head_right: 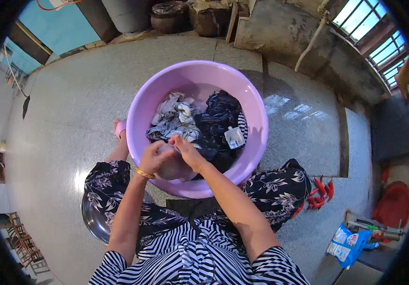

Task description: Washing clothes by hand in a plastic basin.

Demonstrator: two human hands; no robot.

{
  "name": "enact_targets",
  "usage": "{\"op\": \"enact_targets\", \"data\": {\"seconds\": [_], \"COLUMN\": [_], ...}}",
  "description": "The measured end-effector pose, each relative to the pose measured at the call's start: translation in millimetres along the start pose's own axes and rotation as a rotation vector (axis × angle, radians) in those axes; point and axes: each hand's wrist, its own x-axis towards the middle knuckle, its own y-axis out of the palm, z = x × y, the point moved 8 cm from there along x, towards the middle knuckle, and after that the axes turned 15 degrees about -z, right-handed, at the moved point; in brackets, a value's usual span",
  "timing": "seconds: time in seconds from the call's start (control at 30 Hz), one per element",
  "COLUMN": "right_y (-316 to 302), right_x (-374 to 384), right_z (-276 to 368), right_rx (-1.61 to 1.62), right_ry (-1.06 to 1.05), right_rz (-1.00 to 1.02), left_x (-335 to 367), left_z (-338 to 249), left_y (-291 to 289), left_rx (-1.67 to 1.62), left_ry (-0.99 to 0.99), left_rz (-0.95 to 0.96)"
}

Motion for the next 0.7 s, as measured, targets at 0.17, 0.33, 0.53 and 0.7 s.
{"op": "enact_targets", "data": {"seconds": [0.17, 0.33, 0.53, 0.7], "right_y": [-17, -28, -8, 77], "right_x": [-15, -3, 1, -76], "right_z": [-32, -7, 39, 72], "right_rx": [-0.419, -0.079, -0.084, -0.578], "right_ry": [-0.061, 0.125, -0.324, -0.892], "right_rz": [0.145, -0.041, -0.098, 0.057], "left_x": [7, -11, -25, -16], "left_z": [0, 40, 83, 94], "left_y": [-35, -41, 11, 28], "left_rx": [-0.887, -1.089, -1.196, -1.180], "left_ry": [-0.418, -0.487, -0.803, -0.865], "left_rz": [-0.319, -0.423, -0.424, -0.203]}}
